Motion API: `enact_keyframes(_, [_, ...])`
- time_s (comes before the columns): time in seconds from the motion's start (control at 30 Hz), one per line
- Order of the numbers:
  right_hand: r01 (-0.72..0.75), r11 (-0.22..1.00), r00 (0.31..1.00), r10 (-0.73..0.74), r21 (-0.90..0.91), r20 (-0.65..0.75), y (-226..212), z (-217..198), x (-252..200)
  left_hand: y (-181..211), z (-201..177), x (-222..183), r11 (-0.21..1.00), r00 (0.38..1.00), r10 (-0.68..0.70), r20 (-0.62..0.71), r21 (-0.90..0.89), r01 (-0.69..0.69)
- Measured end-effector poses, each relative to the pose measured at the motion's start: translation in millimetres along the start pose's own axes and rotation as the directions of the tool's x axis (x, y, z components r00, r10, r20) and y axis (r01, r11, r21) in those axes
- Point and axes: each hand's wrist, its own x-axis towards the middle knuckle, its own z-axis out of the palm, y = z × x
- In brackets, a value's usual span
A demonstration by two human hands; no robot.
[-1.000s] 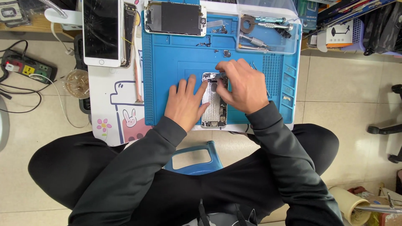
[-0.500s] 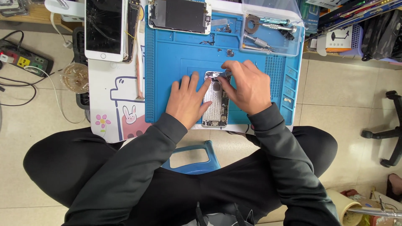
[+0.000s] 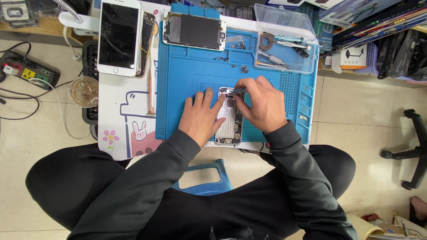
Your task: The recorder is disassembling and repairing internal components of a mobile phone at a repair bench.
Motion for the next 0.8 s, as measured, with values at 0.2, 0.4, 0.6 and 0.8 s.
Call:
enact_keyframes(0.2, [0.007,0.995,1.000,-0.006,0.099,-0.006,-2,-2,3,0,-1,0,1.000,1.000,0.003,-0.002,0.011,-0.003])
enact_keyframes(0.4, [0.002,0.990,0.999,0.006,0.140,-0.053,-4,-3,2,-1,-2,-1,1.000,1.000,0.003,-0.022,0.001,-0.003])
enact_keyframes(0.6, [-0.070,0.942,0.990,0.106,0.328,-0.094,0,1,0,-7,-15,1,0.991,0.998,-0.057,-0.037,-0.121,0.053])
enact_keyframes(0.8, [-0.164,0.616,0.955,0.295,0.771,-0.033,6,12,-4,-23,-26,7,0.683,0.931,-0.360,-0.060,-0.696,0.220])
